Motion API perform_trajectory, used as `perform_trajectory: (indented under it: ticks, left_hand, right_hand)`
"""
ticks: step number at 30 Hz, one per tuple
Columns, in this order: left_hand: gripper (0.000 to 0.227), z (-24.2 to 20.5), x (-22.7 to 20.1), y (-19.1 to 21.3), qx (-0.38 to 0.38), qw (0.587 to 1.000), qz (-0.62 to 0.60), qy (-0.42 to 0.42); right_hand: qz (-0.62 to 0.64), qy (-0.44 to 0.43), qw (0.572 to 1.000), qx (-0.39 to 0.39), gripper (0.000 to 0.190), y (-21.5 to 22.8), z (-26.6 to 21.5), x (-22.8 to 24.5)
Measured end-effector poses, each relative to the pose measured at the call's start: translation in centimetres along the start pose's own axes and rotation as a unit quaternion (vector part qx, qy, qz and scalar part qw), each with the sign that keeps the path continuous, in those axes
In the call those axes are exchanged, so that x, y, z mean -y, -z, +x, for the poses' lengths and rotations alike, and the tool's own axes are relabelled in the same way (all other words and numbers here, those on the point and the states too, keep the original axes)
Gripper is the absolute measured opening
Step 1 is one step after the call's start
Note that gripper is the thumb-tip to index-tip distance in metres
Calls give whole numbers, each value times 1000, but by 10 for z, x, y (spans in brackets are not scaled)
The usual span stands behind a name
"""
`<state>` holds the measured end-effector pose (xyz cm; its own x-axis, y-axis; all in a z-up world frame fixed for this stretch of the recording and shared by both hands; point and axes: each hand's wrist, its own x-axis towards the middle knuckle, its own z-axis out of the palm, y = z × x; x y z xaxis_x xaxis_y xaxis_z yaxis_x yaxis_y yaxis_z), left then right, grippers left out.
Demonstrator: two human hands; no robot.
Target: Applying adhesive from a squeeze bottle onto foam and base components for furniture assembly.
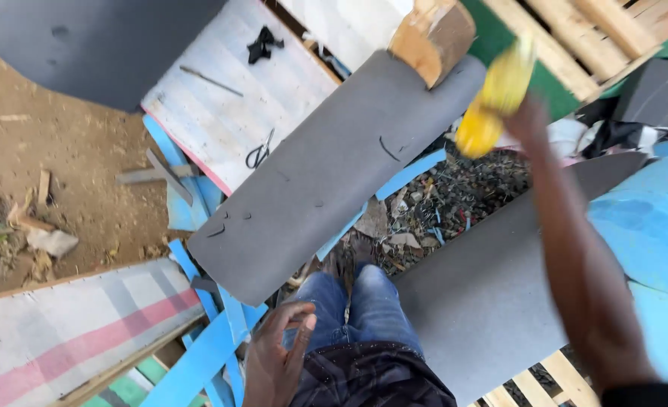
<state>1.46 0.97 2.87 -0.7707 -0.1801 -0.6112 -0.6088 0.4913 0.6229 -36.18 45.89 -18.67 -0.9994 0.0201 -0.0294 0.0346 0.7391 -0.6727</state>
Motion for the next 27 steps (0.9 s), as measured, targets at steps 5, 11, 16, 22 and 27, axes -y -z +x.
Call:
perform_trajectory:
  ticks: [5,11,16,22,27]
  left_hand:
    - [47,-8,7,-11,120,986,88,-69]
    - [47,-16,-40,-1,258,913,285,-136]
    - [69,-51,0,1,103,936,251,-224]
    - [64,-119,95,49,68,962,201,-172]
    - [58,-107,263,60,86,935,334,-77]
  right_hand:
    - [222,-263,939,-1,53,-15,-275,82]
    - [264,-453,851,-4,62,-16,-418,160]
    - [29,-151,988,-7,57,-45,-478,111]
    - [42,-132,990,-31,65,-31,-517,172]
    - [59,-206,975,-49,60,-59,-599,199]
